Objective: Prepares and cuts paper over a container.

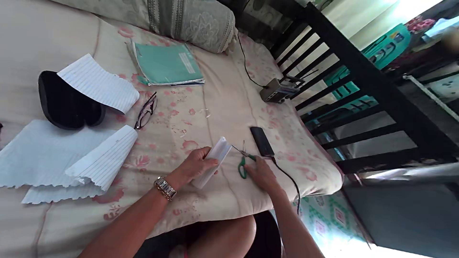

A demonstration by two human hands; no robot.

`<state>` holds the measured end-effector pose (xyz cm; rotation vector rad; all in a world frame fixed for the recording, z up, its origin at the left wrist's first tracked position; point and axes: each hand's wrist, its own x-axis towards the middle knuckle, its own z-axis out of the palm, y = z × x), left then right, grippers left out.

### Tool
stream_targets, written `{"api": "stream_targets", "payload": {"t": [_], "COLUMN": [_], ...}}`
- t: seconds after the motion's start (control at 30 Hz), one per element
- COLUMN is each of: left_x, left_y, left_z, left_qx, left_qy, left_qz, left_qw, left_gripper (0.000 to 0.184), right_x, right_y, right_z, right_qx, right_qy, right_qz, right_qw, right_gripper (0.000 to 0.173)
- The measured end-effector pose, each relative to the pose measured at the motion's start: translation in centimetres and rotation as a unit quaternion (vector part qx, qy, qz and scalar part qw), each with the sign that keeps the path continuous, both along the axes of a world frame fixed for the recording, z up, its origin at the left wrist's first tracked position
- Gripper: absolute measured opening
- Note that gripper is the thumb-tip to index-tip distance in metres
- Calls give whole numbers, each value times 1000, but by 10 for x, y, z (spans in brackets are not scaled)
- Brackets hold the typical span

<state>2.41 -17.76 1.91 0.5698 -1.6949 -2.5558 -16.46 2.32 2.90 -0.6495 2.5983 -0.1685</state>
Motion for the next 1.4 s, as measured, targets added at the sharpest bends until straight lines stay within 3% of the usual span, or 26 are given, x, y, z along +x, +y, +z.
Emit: {"api": "stream_targets", "payload": {"t": [0.13,0.3,0.5,0.73,0.8,0.87,0.97,1.03,1.07,1.13,1.23,1.4], "left_x": [-3,-7,-6,-3,-4,-3,-3,-2,-2,-2,-3,-5], "left_y": [1,1,0,1,2,3,3,3,2,2,7,10], "left_z": [-7,-20,-30,-29,-28,-25,-25,-29,-31,-33,-33,-30], "left_qx": [-27,-102,-141,-189,-188,-181,-178,-179,-179,-182,-190,-202], "left_qy": [-13,-21,-30,-74,-85,-91,-89,-85,-82,-81,-92,-108], "left_qz": [9,83,69,52,56,63,71,72,74,76,91,101], "left_qw": [1000,991,987,978,977,977,977,978,978,977,973,968], "left_gripper": [11,18,20,23,23,22,20,19,19,18,15,13], "right_x": [1,8,39,40,34,32,48,64,74,92,115,133], "right_y": [-1,-8,-21,-9,4,25,70,103,120,156,216,296], "right_z": [6,13,18,26,25,23,22,17,15,10,-2,-34], "right_qx": [8,21,81,134,74,-87,-381,-497,-519,-502,-377,-162], "right_qy": [-26,-46,-45,-57,-82,-155,-263,-266,-227,-100,58,134], "right_qz": [12,-15,-59,-4,10,5,-25,-45,-62,-110,-207,-377], "right_qw": [1000,999,994,989,994,984,886,824,822,852,901,902], "right_gripper": [67,70,54,43,43,40,43,50,50,41,36,40]}}
